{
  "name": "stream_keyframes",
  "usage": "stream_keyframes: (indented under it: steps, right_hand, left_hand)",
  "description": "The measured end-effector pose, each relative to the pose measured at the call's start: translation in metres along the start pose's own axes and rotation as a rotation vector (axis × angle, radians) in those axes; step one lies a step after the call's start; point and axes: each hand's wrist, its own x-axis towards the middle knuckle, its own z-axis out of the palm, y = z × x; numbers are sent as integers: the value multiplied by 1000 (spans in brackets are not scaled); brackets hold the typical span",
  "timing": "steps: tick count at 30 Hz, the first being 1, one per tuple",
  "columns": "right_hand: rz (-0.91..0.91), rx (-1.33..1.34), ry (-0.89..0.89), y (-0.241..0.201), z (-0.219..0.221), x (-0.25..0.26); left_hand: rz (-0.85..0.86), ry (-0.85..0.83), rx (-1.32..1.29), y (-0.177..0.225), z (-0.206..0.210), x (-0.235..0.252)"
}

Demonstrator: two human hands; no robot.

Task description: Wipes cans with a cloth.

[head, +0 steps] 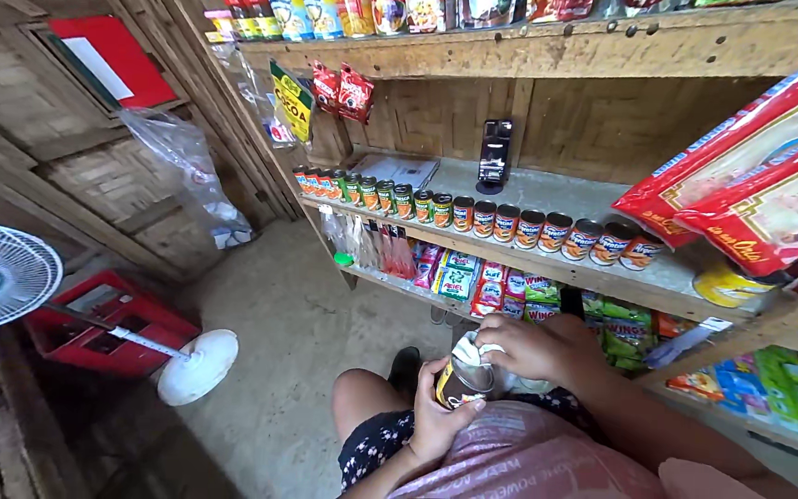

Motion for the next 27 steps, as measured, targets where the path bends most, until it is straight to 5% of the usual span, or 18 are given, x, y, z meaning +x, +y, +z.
stream_keyframes:
  steps: [6,12,15,22,27]
  right_hand:
    - [-244,110,-71,-5,-4,-10]
    - [-34,56,127,-16,9,2]
    - [35,8,77,-6,7,1]
    - [-188,86,-37,-8,-2,-11]
    - [-61,81,127,-22,12,1]
  left_hand:
    - [-23,-35,3,1,2,2]
    - [24,-45,88,1,4,2]
    - [10,8,46,2,2,0]
    - [-21,-10,-32,4,2,1]
    - [-14,-30,-1,1,5,0]
